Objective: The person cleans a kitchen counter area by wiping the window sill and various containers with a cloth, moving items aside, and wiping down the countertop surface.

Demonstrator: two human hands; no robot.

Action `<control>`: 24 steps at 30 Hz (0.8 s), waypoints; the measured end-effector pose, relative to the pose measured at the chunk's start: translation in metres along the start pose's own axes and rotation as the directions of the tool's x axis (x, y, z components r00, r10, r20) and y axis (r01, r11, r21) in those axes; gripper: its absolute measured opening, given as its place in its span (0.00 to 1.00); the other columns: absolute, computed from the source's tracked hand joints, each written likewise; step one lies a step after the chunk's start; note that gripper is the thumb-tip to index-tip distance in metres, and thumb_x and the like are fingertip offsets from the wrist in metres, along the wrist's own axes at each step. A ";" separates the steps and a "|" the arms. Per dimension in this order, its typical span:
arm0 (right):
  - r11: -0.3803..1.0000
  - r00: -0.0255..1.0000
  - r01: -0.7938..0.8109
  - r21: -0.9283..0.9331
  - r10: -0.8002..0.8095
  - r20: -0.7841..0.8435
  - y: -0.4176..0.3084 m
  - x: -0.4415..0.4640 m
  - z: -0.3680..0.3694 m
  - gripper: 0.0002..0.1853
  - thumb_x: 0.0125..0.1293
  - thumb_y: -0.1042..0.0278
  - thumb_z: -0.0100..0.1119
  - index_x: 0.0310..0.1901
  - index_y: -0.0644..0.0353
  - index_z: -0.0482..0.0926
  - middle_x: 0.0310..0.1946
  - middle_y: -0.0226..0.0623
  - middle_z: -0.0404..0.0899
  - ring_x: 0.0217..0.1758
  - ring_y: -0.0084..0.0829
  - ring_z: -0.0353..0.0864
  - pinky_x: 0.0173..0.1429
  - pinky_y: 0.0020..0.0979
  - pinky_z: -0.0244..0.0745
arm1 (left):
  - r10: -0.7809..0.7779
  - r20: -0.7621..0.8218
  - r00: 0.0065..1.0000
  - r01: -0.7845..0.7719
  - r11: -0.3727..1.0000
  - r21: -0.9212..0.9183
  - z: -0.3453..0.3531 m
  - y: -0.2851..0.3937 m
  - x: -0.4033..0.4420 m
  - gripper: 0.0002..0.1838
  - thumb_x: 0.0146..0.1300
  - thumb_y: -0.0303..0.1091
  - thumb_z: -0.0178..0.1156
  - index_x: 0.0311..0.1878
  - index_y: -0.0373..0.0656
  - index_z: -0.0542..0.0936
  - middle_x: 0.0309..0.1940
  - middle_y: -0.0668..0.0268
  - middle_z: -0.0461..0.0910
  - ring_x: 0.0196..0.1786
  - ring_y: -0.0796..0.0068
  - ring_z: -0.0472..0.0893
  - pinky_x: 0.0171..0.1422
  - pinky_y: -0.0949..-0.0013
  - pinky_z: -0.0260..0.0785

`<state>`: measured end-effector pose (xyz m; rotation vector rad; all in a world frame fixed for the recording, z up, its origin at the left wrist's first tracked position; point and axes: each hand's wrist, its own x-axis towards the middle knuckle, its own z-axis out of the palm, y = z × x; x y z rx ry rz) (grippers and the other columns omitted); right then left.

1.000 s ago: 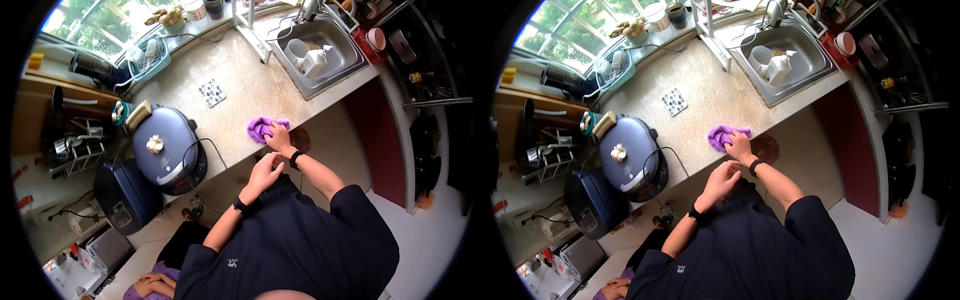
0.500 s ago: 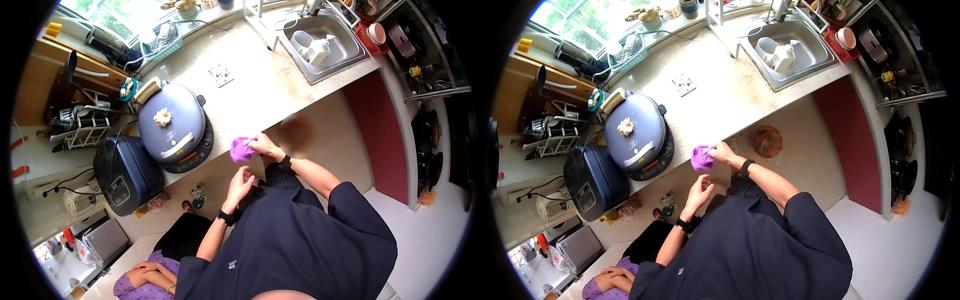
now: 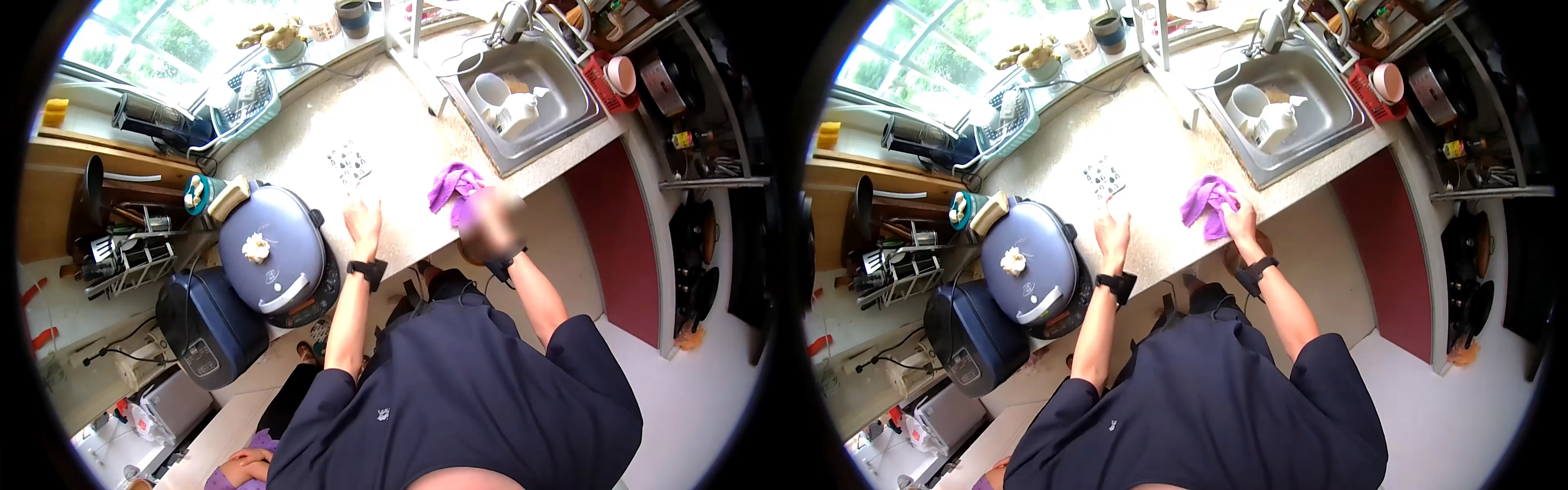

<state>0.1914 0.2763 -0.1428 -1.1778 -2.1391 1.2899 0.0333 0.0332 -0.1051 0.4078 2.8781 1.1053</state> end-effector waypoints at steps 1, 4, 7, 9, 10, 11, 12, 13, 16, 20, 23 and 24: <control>0.998 0.998 0.050 -0.028 -0.051 -0.035 0.006 0.010 -0.004 0.19 0.58 0.67 0.65 0.49 0.67 0.83 0.44 0.49 0.86 0.48 0.41 0.85 0.56 0.35 0.77 | -0.012 -0.026 1.000 0.014 0.998 0.055 0.005 -0.003 0.016 0.27 0.57 0.34 0.68 0.60 0.40 0.75 0.55 0.50 0.76 0.60 0.49 0.74 0.66 0.55 0.67; 0.986 0.992 0.126 -0.113 -0.128 -0.014 0.023 0.036 -0.002 0.20 0.57 0.67 0.65 0.51 0.67 0.82 0.45 0.52 0.84 0.49 0.44 0.84 0.56 0.37 0.77 | -0.054 -0.087 0.995 0.065 0.988 0.139 0.018 -0.018 0.052 0.26 0.55 0.34 0.71 0.58 0.43 0.77 0.54 0.53 0.76 0.59 0.51 0.74 0.65 0.55 0.67; 0.989 0.985 0.111 -0.099 -0.096 0.146 0.010 0.040 0.003 0.20 0.57 0.68 0.66 0.51 0.66 0.82 0.43 0.50 0.84 0.43 0.42 0.84 0.52 0.37 0.77 | -0.106 -0.112 0.988 0.123 0.980 0.157 0.026 -0.030 0.079 0.28 0.54 0.35 0.72 0.58 0.41 0.76 0.54 0.52 0.76 0.59 0.51 0.74 0.65 0.54 0.67; 0.953 0.942 0.288 -0.100 -0.262 0.210 -0.001 0.038 0.002 0.21 0.57 0.68 0.66 0.52 0.65 0.81 0.44 0.49 0.84 0.45 0.42 0.84 0.52 0.36 0.77 | -0.183 -0.139 0.973 0.204 0.967 0.154 0.032 -0.036 0.089 0.30 0.54 0.34 0.72 0.59 0.38 0.74 0.54 0.51 0.76 0.60 0.50 0.73 0.65 0.53 0.66; 0.932 0.920 0.347 -0.101 -0.317 0.232 -0.011 0.037 0.001 0.21 0.57 0.68 0.66 0.53 0.65 0.81 0.44 0.48 0.83 0.45 0.42 0.83 0.52 0.36 0.77 | -0.219 -0.174 0.960 0.238 0.966 0.099 0.033 -0.039 0.093 0.32 0.53 0.33 0.72 0.60 0.36 0.71 0.53 0.48 0.76 0.59 0.49 0.74 0.65 0.52 0.66; 0.909 0.894 0.405 -0.100 -0.371 0.252 -0.022 0.035 0.000 0.21 0.57 0.69 0.65 0.53 0.64 0.81 0.45 0.47 0.83 0.46 0.42 0.83 0.52 0.36 0.77 | -0.281 -0.169 0.945 0.296 0.952 0.074 0.034 -0.042 0.098 0.32 0.52 0.32 0.71 0.59 0.35 0.71 0.53 0.48 0.76 0.59 0.48 0.74 0.65 0.52 0.66; 0.897 0.879 0.429 -0.105 -0.388 0.276 -0.035 0.037 0.000 0.21 0.57 0.69 0.65 0.53 0.64 0.81 0.46 0.48 0.83 0.46 0.42 0.83 0.53 0.36 0.77 | -0.343 -0.160 0.926 0.355 0.934 0.051 0.034 -0.046 0.100 0.32 0.52 0.32 0.71 0.59 0.34 0.71 0.52 0.47 0.76 0.58 0.47 0.75 0.65 0.52 0.66; 0.881 0.860 0.463 -0.098 -0.419 0.292 -0.040 0.040 0.005 0.20 0.57 0.69 0.64 0.52 0.63 0.81 0.46 0.48 0.82 0.46 0.43 0.83 0.53 0.37 0.77 | -0.406 -0.150 0.902 0.414 0.910 0.029 0.033 -0.052 0.100 0.31 0.51 0.32 0.71 0.58 0.33 0.70 0.52 0.46 0.76 0.57 0.47 0.75 0.64 0.51 0.66; 0.910 0.847 0.405 -0.093 -0.334 0.413 -0.080 0.049 0.019 0.20 0.57 0.68 0.64 0.52 0.61 0.80 0.46 0.48 0.81 0.47 0.46 0.83 0.54 0.38 0.77 | -0.466 -0.115 0.877 0.463 0.885 -0.058 0.032 -0.062 0.089 0.29 0.52 0.34 0.71 0.54 0.33 0.70 0.51 0.44 0.75 0.53 0.44 0.78 0.60 0.52 0.70; 0.851 0.713 0.464 -0.247 -0.194 0.674 -0.144 0.062 0.046 0.21 0.65 0.60 0.59 0.58 0.56 0.77 0.57 0.42 0.77 0.53 0.46 0.81 0.57 0.41 0.76 | -0.570 -0.036 0.821 0.570 0.822 -0.011 0.022 -0.054 0.079 0.25 0.55 0.39 0.72 0.50 0.35 0.74 0.50 0.44 0.75 0.51 0.44 0.79 0.57 0.52 0.72; 0.846 0.676 0.502 -0.182 -0.252 0.692 -0.130 0.067 0.085 0.20 0.63 0.62 0.62 0.56 0.56 0.78 0.56 0.41 0.77 0.53 0.46 0.81 0.57 0.41 0.76 | -0.551 -0.021 0.834 0.551 0.835 -0.009 0.029 -0.062 0.079 0.22 0.57 0.39 0.71 0.47 0.35 0.77 0.47 0.46 0.76 0.50 0.46 0.79 0.56 0.53 0.71; 0.861 0.681 0.482 -0.162 -0.252 0.688 -0.125 0.069 0.096 0.20 0.61 0.63 0.63 0.55 0.56 0.79 0.55 0.41 0.77 0.52 0.46 0.81 0.56 0.41 0.76 | -0.534 -0.047 0.844 0.533 0.845 -0.029 0.032 -0.063 0.079 0.19 0.57 0.39 0.70 0.44 0.36 0.78 0.43 0.48 0.78 0.49 0.48 0.79 0.55 0.53 0.71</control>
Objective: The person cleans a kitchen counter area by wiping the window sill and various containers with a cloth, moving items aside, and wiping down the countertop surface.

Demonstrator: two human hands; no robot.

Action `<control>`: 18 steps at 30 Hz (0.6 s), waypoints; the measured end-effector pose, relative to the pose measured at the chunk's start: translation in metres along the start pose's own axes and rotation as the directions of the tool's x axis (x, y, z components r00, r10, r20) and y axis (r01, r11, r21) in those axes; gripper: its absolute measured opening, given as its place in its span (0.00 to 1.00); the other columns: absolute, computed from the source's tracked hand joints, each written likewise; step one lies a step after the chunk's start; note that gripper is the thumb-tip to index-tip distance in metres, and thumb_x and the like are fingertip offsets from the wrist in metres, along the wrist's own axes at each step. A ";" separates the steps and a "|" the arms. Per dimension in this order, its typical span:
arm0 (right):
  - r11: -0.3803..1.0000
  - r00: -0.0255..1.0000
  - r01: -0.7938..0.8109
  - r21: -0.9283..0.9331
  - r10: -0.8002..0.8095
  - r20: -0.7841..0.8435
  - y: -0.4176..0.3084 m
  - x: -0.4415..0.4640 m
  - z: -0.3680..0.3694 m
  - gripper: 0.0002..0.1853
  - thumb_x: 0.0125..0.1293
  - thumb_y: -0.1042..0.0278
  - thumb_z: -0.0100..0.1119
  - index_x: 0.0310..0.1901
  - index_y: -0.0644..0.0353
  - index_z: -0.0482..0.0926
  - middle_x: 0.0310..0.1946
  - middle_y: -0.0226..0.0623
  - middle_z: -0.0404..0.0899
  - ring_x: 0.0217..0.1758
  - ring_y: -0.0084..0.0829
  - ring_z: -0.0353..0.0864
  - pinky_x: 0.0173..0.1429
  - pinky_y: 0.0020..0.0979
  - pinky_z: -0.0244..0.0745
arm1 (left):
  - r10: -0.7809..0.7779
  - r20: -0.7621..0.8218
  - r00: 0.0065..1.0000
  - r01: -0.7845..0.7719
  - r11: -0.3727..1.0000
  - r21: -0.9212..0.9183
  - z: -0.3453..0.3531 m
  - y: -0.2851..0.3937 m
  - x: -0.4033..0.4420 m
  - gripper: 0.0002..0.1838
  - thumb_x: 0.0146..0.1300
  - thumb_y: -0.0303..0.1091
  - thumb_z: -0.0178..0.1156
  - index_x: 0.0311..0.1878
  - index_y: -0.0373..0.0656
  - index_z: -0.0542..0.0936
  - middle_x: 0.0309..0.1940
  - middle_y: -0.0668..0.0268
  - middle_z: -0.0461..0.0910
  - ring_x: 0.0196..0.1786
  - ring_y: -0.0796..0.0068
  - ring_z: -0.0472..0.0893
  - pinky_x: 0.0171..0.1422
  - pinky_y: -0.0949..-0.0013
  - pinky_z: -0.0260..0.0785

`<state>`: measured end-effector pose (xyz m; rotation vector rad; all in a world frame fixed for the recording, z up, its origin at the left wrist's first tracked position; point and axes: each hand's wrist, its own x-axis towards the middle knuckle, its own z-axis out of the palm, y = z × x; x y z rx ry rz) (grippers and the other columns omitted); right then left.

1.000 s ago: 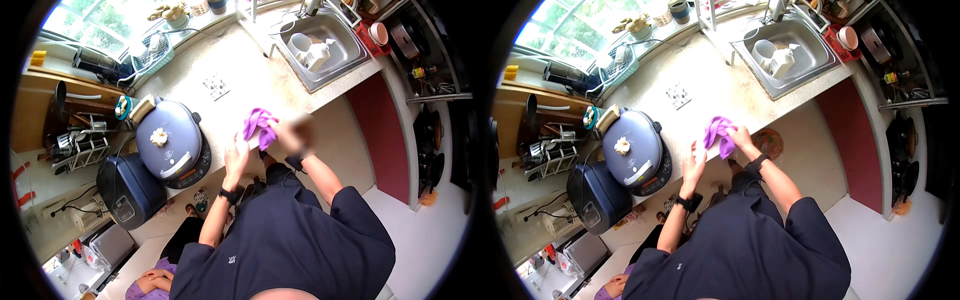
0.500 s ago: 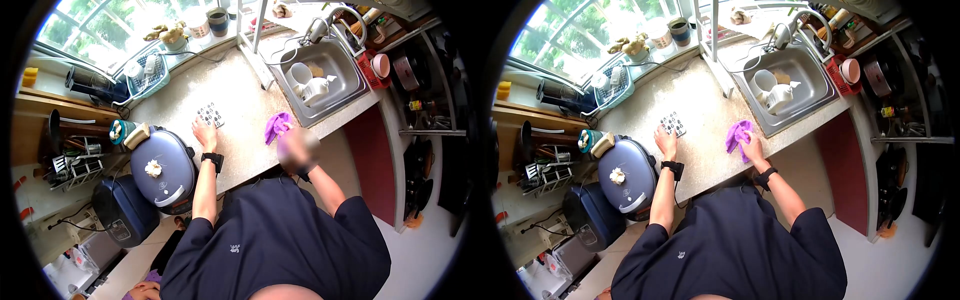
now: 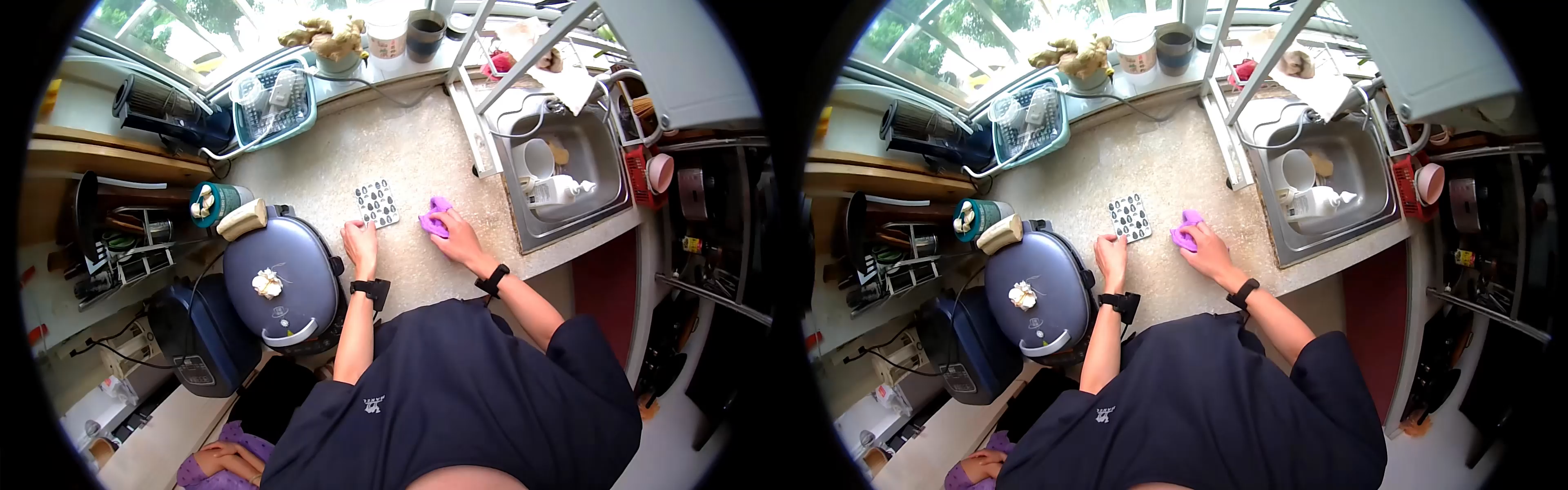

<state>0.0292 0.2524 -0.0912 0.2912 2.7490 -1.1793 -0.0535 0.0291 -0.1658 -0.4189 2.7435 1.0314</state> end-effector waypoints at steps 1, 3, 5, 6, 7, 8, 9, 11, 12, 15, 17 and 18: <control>1.000 1.000 -0.003 0.031 0.003 -0.010 0.003 0.005 0.007 0.20 0.59 0.65 0.65 0.53 0.56 0.79 0.53 0.41 0.78 0.51 0.46 0.81 0.56 0.41 0.77 | -0.010 0.018 1.000 0.010 1.000 -0.001 0.001 -0.001 0.000 0.18 0.57 0.39 0.70 0.43 0.36 0.79 0.42 0.49 0.79 0.49 0.48 0.79 0.55 0.54 0.71; 0.999 0.996 0.029 0.026 -0.026 -0.085 0.007 0.010 0.019 0.20 0.55 0.66 0.68 0.50 0.56 0.80 0.48 0.43 0.78 0.49 0.47 0.81 0.53 0.42 0.77 | -0.020 0.048 0.999 0.021 1.000 -0.008 0.002 -0.003 0.002 0.16 0.57 0.38 0.70 0.41 0.36 0.80 0.41 0.50 0.79 0.50 0.49 0.79 0.56 0.54 0.70; 0.999 0.989 0.041 0.024 -0.038 -0.142 0.013 0.013 0.024 0.20 0.52 0.67 0.70 0.49 0.56 0.80 0.45 0.44 0.77 0.47 0.48 0.81 0.51 0.42 0.77 | -0.031 0.034 0.999 0.034 0.997 -0.069 0.005 -0.005 0.003 0.13 0.57 0.36 0.70 0.37 0.35 0.81 0.34 0.53 0.81 0.41 0.52 0.81 0.50 0.55 0.72; 0.999 0.987 0.037 0.029 -0.032 -0.156 0.014 0.011 0.025 0.21 0.51 0.67 0.70 0.49 0.56 0.80 0.44 0.43 0.77 0.47 0.48 0.80 0.50 0.42 0.77 | -0.068 0.062 0.996 0.074 0.992 -0.098 0.004 -0.005 0.003 0.13 0.56 0.35 0.69 0.37 0.35 0.82 0.32 0.55 0.82 0.38 0.54 0.81 0.47 0.56 0.72; 0.999 0.985 0.033 0.033 -0.027 -0.171 0.014 0.008 0.026 0.22 0.50 0.67 0.71 0.49 0.56 0.80 0.43 0.43 0.77 0.46 0.47 0.80 0.50 0.42 0.78 | -0.102 0.091 0.991 0.113 0.986 -0.126 0.004 -0.006 0.002 0.12 0.56 0.34 0.69 0.37 0.35 0.82 0.30 0.56 0.82 0.35 0.56 0.81 0.45 0.57 0.73; 1.000 0.988 0.009 0.028 -0.005 -0.158 0.016 0.006 0.026 0.23 0.49 0.67 0.71 0.49 0.55 0.80 0.45 0.43 0.76 0.48 0.48 0.79 0.52 0.43 0.76 | -0.112 0.091 0.989 0.125 0.981 -0.147 0.003 -0.005 0.002 0.11 0.56 0.33 0.69 0.36 0.34 0.82 0.28 0.57 0.81 0.32 0.60 0.80 0.42 0.59 0.72; 1.000 0.989 -0.012 0.023 0.015 -0.146 0.016 0.005 0.025 0.24 0.49 0.67 0.72 0.50 0.54 0.80 0.46 0.43 0.75 0.50 0.48 0.79 0.53 0.44 0.75 | -0.120 0.090 0.989 0.134 0.977 -0.168 0.004 -0.006 0.002 0.11 0.56 0.32 0.69 0.36 0.34 0.82 0.27 0.59 0.80 0.30 0.64 0.79 0.40 0.61 0.72; 0.999 0.982 -0.011 -0.053 0.001 -0.189 0.014 0.001 0.021 0.26 0.48 0.67 0.73 0.52 0.53 0.79 0.50 0.44 0.73 0.55 0.49 0.76 0.58 0.46 0.72 | -0.148 0.104 0.983 0.172 0.942 -0.287 0.005 -0.005 0.004 0.09 0.57 0.29 0.68 0.36 0.34 0.82 0.25 0.63 0.80 0.27 0.71 0.78 0.36 0.66 0.71; 0.992 0.970 0.006 -0.122 -0.036 -0.239 0.008 -0.002 0.016 0.27 0.48 0.67 0.73 0.53 0.52 0.79 0.52 0.44 0.72 0.57 0.49 0.74 0.60 0.47 0.70 | -0.167 0.122 0.978 0.202 0.903 -0.380 0.006 -0.005 0.006 0.08 0.57 0.28 0.68 0.36 0.34 0.83 0.25 0.65 0.79 0.27 0.74 0.77 0.36 0.68 0.71; 0.987 0.932 0.017 -0.161 -0.074 -0.355 0.004 -0.004 0.017 0.30 0.47 0.67 0.73 0.56 0.51 0.78 0.58 0.46 0.69 0.62 0.50 0.69 0.66 0.50 0.63 | -0.171 0.213 0.962 0.263 0.789 -0.555 -0.003 0.001 0.009 0.05 0.61 0.25 0.66 0.39 0.35 0.82 0.29 0.67 0.80 0.30 0.77 0.78 0.38 0.72 0.74; 0.990 0.931 0.014 -0.139 -0.063 -0.359 0.009 -0.003 0.021 0.31 0.48 0.67 0.73 0.58 0.51 0.77 0.60 0.47 0.68 0.64 0.51 0.67 0.68 0.50 0.62 | -0.132 0.232 0.964 0.249 0.758 -0.603 -0.013 0.009 0.011 0.05 0.63 0.24 0.65 0.40 0.36 0.82 0.32 0.67 0.81 0.33 0.78 0.79 0.41 0.73 0.76; 0.991 0.943 0.009 -0.134 -0.053 -0.327 0.015 -0.003 0.023 0.31 0.48 0.67 0.73 0.58 0.51 0.77 0.60 0.47 0.68 0.64 0.50 0.67 0.68 0.49 0.62 | -0.107 0.218 0.970 0.221 0.762 -0.609 -0.015 0.010 0.013 0.05 0.63 0.24 0.66 0.40 0.36 0.82 0.32 0.67 0.81 0.33 0.78 0.79 0.41 0.73 0.76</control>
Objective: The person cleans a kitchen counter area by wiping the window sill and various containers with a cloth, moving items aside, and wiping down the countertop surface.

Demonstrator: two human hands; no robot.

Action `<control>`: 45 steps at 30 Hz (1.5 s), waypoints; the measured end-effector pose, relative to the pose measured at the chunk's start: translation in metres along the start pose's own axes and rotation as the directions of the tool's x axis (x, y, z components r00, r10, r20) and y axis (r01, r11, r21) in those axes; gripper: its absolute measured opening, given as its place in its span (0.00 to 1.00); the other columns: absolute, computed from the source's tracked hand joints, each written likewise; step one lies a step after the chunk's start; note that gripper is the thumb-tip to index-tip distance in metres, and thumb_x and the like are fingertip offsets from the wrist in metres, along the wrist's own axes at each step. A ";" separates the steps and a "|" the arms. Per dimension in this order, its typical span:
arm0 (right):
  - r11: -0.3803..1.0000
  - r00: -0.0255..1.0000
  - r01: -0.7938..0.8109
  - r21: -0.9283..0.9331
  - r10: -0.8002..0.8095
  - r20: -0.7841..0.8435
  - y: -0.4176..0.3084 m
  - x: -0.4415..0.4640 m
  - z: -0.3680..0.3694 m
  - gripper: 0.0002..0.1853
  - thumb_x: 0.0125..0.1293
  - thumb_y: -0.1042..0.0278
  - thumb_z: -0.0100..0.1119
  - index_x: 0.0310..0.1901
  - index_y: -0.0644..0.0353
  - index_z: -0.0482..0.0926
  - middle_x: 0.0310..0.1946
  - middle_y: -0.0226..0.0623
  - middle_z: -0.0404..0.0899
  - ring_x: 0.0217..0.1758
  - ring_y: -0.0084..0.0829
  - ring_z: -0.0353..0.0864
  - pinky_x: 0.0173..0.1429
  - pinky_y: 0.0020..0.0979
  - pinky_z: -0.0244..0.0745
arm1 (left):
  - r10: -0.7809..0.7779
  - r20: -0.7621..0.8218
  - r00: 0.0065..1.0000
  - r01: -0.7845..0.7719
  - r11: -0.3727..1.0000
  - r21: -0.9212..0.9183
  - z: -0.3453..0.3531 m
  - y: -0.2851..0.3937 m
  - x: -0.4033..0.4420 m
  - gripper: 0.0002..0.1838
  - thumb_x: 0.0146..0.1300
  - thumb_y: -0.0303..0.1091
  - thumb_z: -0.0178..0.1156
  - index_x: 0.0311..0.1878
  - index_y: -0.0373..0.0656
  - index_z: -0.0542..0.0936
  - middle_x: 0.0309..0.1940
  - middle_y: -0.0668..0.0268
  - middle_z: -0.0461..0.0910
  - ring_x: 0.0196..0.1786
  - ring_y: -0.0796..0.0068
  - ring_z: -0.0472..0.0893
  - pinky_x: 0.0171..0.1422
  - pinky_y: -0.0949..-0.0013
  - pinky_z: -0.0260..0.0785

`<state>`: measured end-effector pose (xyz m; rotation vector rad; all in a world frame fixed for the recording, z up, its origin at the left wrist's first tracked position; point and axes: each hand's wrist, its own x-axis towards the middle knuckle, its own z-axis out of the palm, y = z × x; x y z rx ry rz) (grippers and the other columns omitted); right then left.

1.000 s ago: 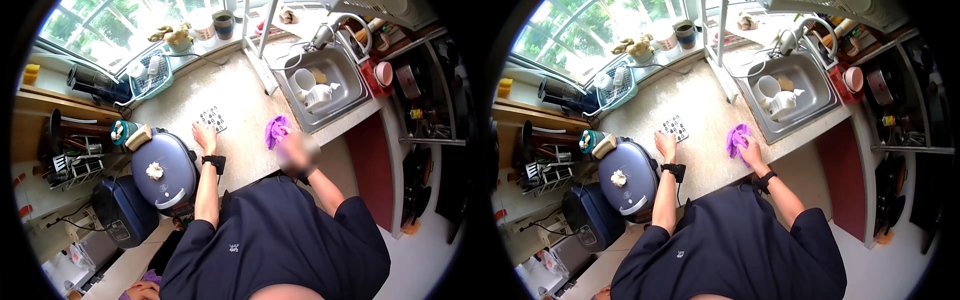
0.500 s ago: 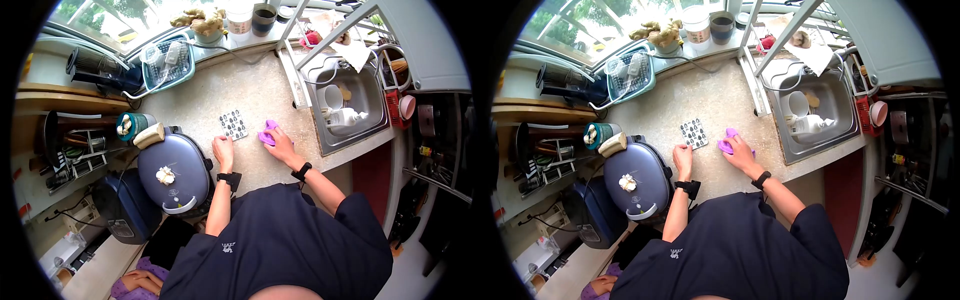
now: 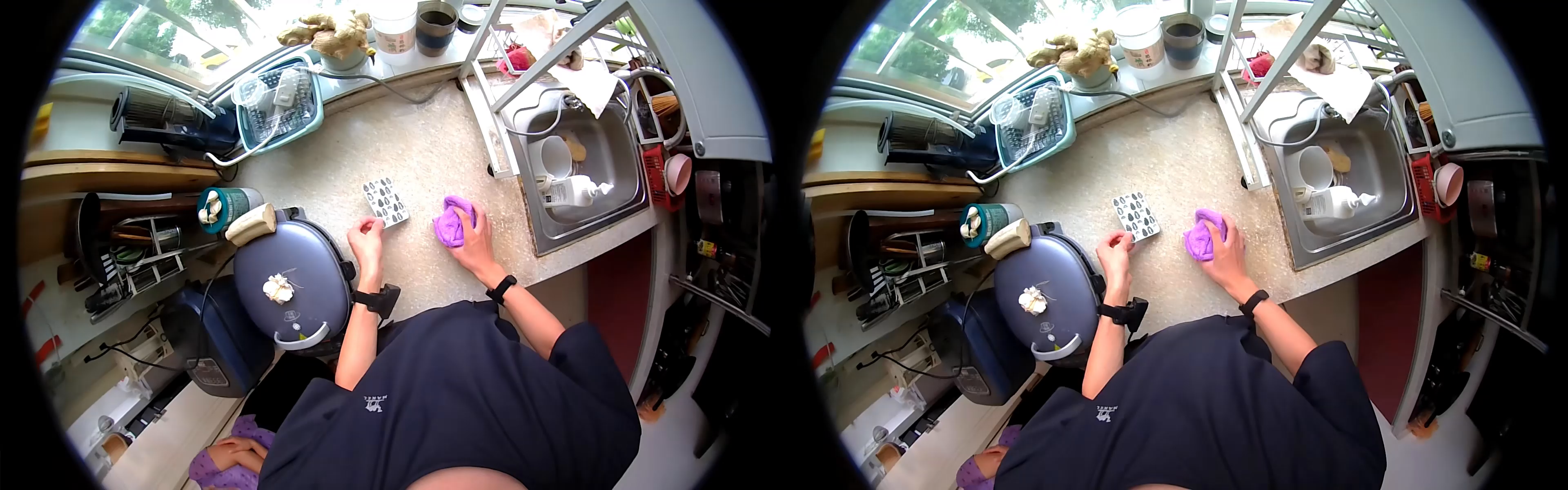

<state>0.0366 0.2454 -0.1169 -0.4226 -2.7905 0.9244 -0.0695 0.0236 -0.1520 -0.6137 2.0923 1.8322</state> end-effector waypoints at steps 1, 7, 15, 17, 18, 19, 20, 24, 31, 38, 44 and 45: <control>1.000 0.999 -0.007 0.002 0.007 0.038 0.006 -0.002 0.003 0.32 0.49 0.67 0.73 0.59 0.52 0.76 0.61 0.47 0.68 0.65 0.50 0.67 0.68 0.47 0.63 | 0.027 0.004 1.000 -0.027 1.000 0.000 -0.001 0.001 -0.001 0.05 0.63 0.23 0.66 0.40 0.36 0.82 0.32 0.67 0.81 0.33 0.78 0.79 0.42 0.73 0.75; 0.993 0.988 -0.106 0.059 0.111 -0.108 0.023 0.050 0.040 0.30 0.52 0.73 0.70 0.60 0.55 0.76 0.62 0.46 0.69 0.66 0.51 0.68 0.72 0.45 0.63 | 0.138 -0.016 0.990 -0.139 0.987 -0.076 -0.014 0.030 -0.018 0.04 0.61 0.23 0.67 0.37 0.34 0.82 0.31 0.68 0.81 0.35 0.80 0.78 0.44 0.76 0.70; 0.865 0.896 0.312 0.392 -0.406 0.182 -0.060 0.050 0.090 0.25 0.54 0.79 0.60 0.57 0.62 0.78 0.64 0.47 0.70 0.69 0.47 0.67 0.73 0.43 0.63 | 0.237 -0.041 0.971 -0.239 0.970 -0.037 -0.029 0.049 -0.042 0.05 0.62 0.23 0.67 0.39 0.37 0.81 0.33 0.71 0.80 0.38 0.82 0.77 0.46 0.77 0.68; 0.817 0.711 0.343 0.463 -0.548 0.441 -0.059 0.012 0.083 0.24 0.53 0.81 0.58 0.55 0.62 0.78 0.66 0.47 0.70 0.71 0.47 0.66 0.74 0.42 0.62 | 0.221 -0.042 0.974 -0.222 0.975 -0.015 -0.032 0.048 -0.048 0.05 0.62 0.24 0.67 0.39 0.37 0.81 0.33 0.71 0.79 0.38 0.83 0.77 0.45 0.78 0.69; 0.714 0.611 0.531 0.457 -0.696 0.378 -0.048 0.006 0.073 0.24 0.52 0.81 0.59 0.54 0.62 0.78 0.68 0.46 0.68 0.72 0.48 0.67 0.76 0.42 0.62 | 0.221 -0.037 0.974 -0.222 0.975 -0.007 -0.032 0.051 -0.046 0.05 0.62 0.24 0.67 0.39 0.37 0.81 0.33 0.71 0.79 0.37 0.83 0.77 0.45 0.78 0.69; 0.705 0.599 0.524 0.478 -0.704 0.382 -0.032 0.011 0.062 0.24 0.52 0.81 0.59 0.54 0.62 0.78 0.69 0.45 0.67 0.73 0.48 0.67 0.76 0.42 0.62 | 0.219 -0.020 0.976 -0.219 0.976 -0.009 -0.032 0.053 -0.045 0.05 0.62 0.24 0.67 0.39 0.37 0.81 0.33 0.71 0.79 0.37 0.83 0.77 0.45 0.78 0.69; 0.699 0.587 0.512 0.500 -0.709 0.390 -0.017 0.015 0.051 0.23 0.52 0.81 0.60 0.54 0.62 0.78 0.69 0.45 0.67 0.73 0.48 0.66 0.76 0.42 0.62 | 0.212 -0.002 0.977 -0.212 0.977 -0.010 -0.034 0.054 -0.045 0.05 0.62 0.24 0.67 0.39 0.37 0.80 0.33 0.71 0.79 0.37 0.83 0.77 0.45 0.78 0.70; 0.859 0.816 0.354 0.369 -0.476 0.327 0.005 0.068 0.034 0.22 0.56 0.82 0.60 0.55 0.61 0.78 0.71 0.47 0.66 0.75 0.49 0.63 0.78 0.42 0.61 | 0.166 0.051 0.985 -0.166 0.986 -0.008 -0.029 0.076 -0.060 0.05 0.62 0.24 0.67 0.39 0.38 0.80 0.34 0.71 0.79 0.38 0.83 0.77 0.45 0.79 0.70; 0.820 0.949 0.238 0.520 -0.310 0.054 -0.053 0.087 0.112 0.24 0.65 0.69 0.59 0.62 0.65 0.72 0.67 0.52 0.68 0.73 0.48 0.64 0.77 0.44 0.56 | 0.279 0.184 0.942 -0.288 0.957 0.024 -0.004 0.142 -0.080 0.05 0.63 0.22 0.66 0.39 0.36 0.80 0.38 0.69 0.78 0.41 0.81 0.79 0.51 0.77 0.72; 0.745 0.611 0.310 0.590 -0.632 0.477 -0.033 0.012 0.074 0.40 0.39 0.79 0.61 0.63 0.61 0.72 0.67 0.51 0.66 0.74 0.55 0.60 0.79 0.49 0.54 | 0.346 0.224 0.911 -0.377 0.920 0.113 0.077 0.185 -0.020 0.06 0.57 0.26 0.68 0.34 0.34 0.82 0.33 0.64 0.81 0.36 0.77 0.81 0.42 0.74 0.74; 0.831 0.676 0.420 0.365 -0.555 0.485 0.027 0.022 0.024 0.32 0.37 0.80 0.62 0.53 0.62 0.76 0.73 0.52 0.61 0.77 0.51 0.57 0.80 0.50 0.54 | 0.249 0.337 0.908 -0.296 0.951 0.094 0.160 0.161 0.059 0.06 0.58 0.28 0.69 0.36 0.36 0.84 0.29 0.67 0.84 0.35 0.80 0.80 0.39 0.74 0.71; 0.847 0.712 0.408 0.341 -0.529 0.462 0.033 0.024 0.018 0.32 0.37 0.81 0.62 0.53 0.63 0.77 0.73 0.52 0.60 0.78 0.51 0.57 0.80 0.49 0.54 | 0.241 0.354 0.904 -0.283 0.956 0.072 0.170 0.161 0.064 0.06 0.58 0.28 0.69 0.36 0.36 0.84 0.30 0.68 0.84 0.35 0.81 0.80 0.39 0.74 0.71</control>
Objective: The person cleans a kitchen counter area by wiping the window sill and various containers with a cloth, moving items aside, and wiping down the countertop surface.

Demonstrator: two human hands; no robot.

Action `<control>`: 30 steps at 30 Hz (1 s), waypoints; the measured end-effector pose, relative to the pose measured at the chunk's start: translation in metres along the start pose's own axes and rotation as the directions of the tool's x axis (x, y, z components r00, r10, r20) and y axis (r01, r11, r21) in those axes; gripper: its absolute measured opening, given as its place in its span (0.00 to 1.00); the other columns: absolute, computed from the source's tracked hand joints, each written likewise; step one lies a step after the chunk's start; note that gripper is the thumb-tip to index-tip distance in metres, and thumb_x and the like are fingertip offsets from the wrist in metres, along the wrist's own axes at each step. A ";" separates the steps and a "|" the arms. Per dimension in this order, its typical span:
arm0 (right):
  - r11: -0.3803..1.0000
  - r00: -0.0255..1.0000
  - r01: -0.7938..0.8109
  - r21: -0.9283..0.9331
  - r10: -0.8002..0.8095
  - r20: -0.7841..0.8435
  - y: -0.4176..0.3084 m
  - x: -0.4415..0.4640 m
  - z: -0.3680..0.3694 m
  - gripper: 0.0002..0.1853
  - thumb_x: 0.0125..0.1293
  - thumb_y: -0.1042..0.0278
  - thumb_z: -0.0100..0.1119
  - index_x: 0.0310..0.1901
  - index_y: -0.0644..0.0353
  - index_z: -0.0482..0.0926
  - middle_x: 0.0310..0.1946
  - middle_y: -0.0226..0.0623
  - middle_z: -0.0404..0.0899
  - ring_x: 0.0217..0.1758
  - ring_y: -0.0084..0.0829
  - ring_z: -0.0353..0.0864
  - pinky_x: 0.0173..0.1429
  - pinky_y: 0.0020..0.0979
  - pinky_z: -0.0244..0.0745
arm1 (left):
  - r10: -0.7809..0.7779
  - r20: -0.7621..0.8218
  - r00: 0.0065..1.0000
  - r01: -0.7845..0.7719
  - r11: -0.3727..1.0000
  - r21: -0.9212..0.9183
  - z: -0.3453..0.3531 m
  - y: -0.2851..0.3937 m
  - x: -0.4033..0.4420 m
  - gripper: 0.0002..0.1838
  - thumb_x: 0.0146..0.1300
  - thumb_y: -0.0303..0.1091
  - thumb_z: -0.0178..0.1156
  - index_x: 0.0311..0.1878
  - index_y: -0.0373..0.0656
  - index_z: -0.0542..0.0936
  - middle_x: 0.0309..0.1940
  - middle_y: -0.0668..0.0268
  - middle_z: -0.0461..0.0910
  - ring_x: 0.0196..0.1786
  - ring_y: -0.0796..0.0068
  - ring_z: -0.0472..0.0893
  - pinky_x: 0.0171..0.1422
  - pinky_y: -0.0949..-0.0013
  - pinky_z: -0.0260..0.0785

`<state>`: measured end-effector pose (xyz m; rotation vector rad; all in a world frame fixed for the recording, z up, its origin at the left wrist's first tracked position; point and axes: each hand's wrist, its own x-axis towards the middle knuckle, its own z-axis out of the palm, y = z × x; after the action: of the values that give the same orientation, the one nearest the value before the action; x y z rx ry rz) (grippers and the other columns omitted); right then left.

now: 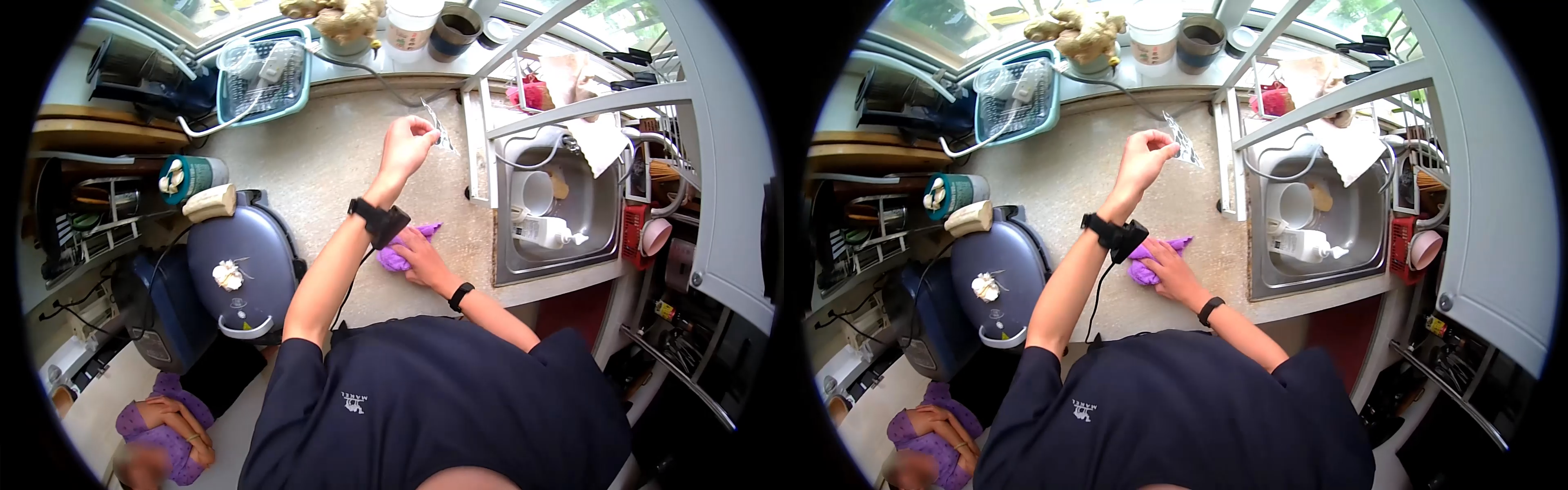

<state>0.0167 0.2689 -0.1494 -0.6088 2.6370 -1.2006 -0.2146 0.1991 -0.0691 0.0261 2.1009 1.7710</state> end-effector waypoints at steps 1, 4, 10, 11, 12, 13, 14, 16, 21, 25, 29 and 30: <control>1.000 0.999 -0.028 -0.013 0.028 -0.042 0.003 -0.004 -0.005 0.31 0.38 0.81 0.62 0.52 0.63 0.77 0.74 0.52 0.60 0.78 0.51 0.56 0.80 0.49 0.54 | -0.004 0.019 1.000 0.005 1.000 -0.025 0.007 -0.001 0.007 0.06 0.58 0.29 0.69 0.36 0.36 0.84 0.30 0.68 0.84 0.34 0.81 0.80 0.39 0.74 0.71; 0.992 0.985 -0.114 -0.060 0.105 -0.134 0.011 -0.014 -0.016 0.32 0.38 0.82 0.61 0.54 0.64 0.77 0.74 0.52 0.60 0.78 0.51 0.57 0.80 0.50 0.54 | 0.003 0.018 1.000 -0.001 0.996 -0.087 0.029 -0.024 0.037 0.07 0.56 0.29 0.69 0.35 0.36 0.85 0.30 0.62 0.86 0.34 0.77 0.82 0.41 0.70 0.74; 0.950 0.917 -0.304 -0.071 0.272 -0.291 0.018 -0.019 -0.023 0.36 0.41 0.83 0.58 0.60 0.62 0.75 0.75 0.52 0.58 0.79 0.52 0.55 0.81 0.49 0.50 | 0.002 0.053 0.999 0.003 0.995 -0.102 0.042 -0.057 0.068 0.07 0.59 0.30 0.69 0.37 0.37 0.84 0.29 0.69 0.83 0.32 0.81 0.78 0.37 0.74 0.70; 0.950 0.917 -0.306 -0.068 0.275 -0.288 0.019 -0.020 -0.023 0.36 0.42 0.84 0.58 0.61 0.61 0.75 0.75 0.52 0.57 0.79 0.52 0.54 0.81 0.49 0.50 | -0.026 0.032 0.999 0.028 0.997 -0.067 0.041 -0.064 0.070 0.07 0.59 0.30 0.69 0.37 0.36 0.84 0.28 0.69 0.83 0.31 0.81 0.78 0.37 0.73 0.70; 0.950 0.917 -0.307 -0.065 0.277 -0.286 0.019 -0.019 -0.023 0.37 0.42 0.84 0.57 0.61 0.61 0.74 0.75 0.51 0.57 0.79 0.52 0.54 0.81 0.50 0.50 | -0.052 0.011 0.999 0.053 0.998 -0.032 0.041 -0.076 0.073 0.07 0.59 0.30 0.69 0.37 0.36 0.84 0.28 0.69 0.83 0.31 0.80 0.78 0.36 0.73 0.70; 0.949 0.917 -0.308 -0.063 0.278 -0.287 0.020 -0.018 -0.023 0.37 0.42 0.84 0.57 0.62 0.61 0.74 0.75 0.51 0.57 0.79 0.53 0.54 0.81 0.50 0.49 | -0.094 -0.030 0.995 0.093 0.996 -0.012 0.039 -0.083 0.072 0.08 0.57 0.31 0.69 0.35 0.36 0.85 0.26 0.68 0.83 0.29 0.78 0.79 0.35 0.71 0.70; 0.948 0.913 -0.311 -0.063 0.280 -0.295 0.021 -0.017 -0.023 0.37 0.42 0.84 0.57 0.62 0.61 0.74 0.75 0.51 0.57 0.79 0.53 0.54 0.81 0.50 0.49 | -0.099 -0.066 0.993 0.102 0.994 0.041 0.039 -0.089 0.074 0.08 0.57 0.31 0.70 0.35 0.36 0.85 0.26 0.68 0.83 0.29 0.77 0.79 0.36 0.70 0.71; 0.946 0.908 -0.317 -0.061 0.285 -0.307 0.020 -0.018 -0.021 0.37 0.43 0.84 0.57 0.62 0.61 0.74 0.75 0.52 0.58 0.79 0.53 0.54 0.81 0.51 0.49 | -0.109 -0.141 0.984 0.129 0.981 0.145 0.038 -0.088 0.068 0.08 0.56 0.32 0.70 0.34 0.37 0.85 0.25 0.66 0.83 0.29 0.76 0.80 0.36 0.69 0.71; 0.945 0.906 -0.321 -0.066 0.286 -0.313 0.021 -0.017 -0.018 0.37 0.43 0.83 0.57 0.63 0.60 0.73 0.74 0.52 0.58 0.79 0.53 0.54 0.81 0.51 0.49 | -0.129 -0.162 0.978 0.167 0.956 0.242 0.047 -0.078 0.059 0.10 0.54 0.35 0.71 0.34 0.38 0.86 0.28 0.59 0.86 0.33 0.67 0.85 0.40 0.65 0.74; 0.947 0.907 -0.313 -0.071 0.277 -0.317 0.021 -0.017 -0.018 0.37 0.43 0.83 0.57 0.63 0.61 0.73 0.74 0.52 0.58 0.79 0.53 0.54 0.81 0.50 0.49 | -0.157 -0.158 0.975 0.197 0.938 0.286 0.056 -0.078 0.058 0.10 0.53 0.35 0.72 0.33 0.38 0.87 0.30 0.57 0.87 0.35 0.63 0.86 0.42 0.63 0.75; 0.947 0.909 -0.314 -0.068 0.279 -0.310 0.019 -0.016 -0.021 0.37 0.43 0.83 0.57 0.62 0.61 0.74 0.74 0.52 0.58 0.78 0.53 0.55 0.81 0.50 0.50 | -0.221 -0.152 0.963 0.250 0.944 0.215 0.056 -0.080 0.058 0.10 0.52 0.36 0.72 0.32 0.39 0.87 0.31 0.55 0.87 0.36 0.63 0.86 0.44 0.63 0.76; 0.946 0.910 -0.315 -0.073 0.279 -0.308 0.018 -0.016 -0.022 0.36 0.43 0.82 0.57 0.62 0.61 0.74 0.74 0.52 0.58 0.78 0.53 0.55 0.80 0.49 0.50 | -0.231 -0.177 0.957 0.264 0.945 0.192 0.057 -0.081 0.057 0.10 0.52 0.36 0.72 0.32 0.39 0.88 0.32 0.54 0.87 0.37 0.59 0.86 0.45 0.61 0.76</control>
<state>0.0191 0.3016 -0.1491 -0.0314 2.9238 -1.1172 -0.2315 0.2512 -0.1692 -0.3123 2.2792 1.4340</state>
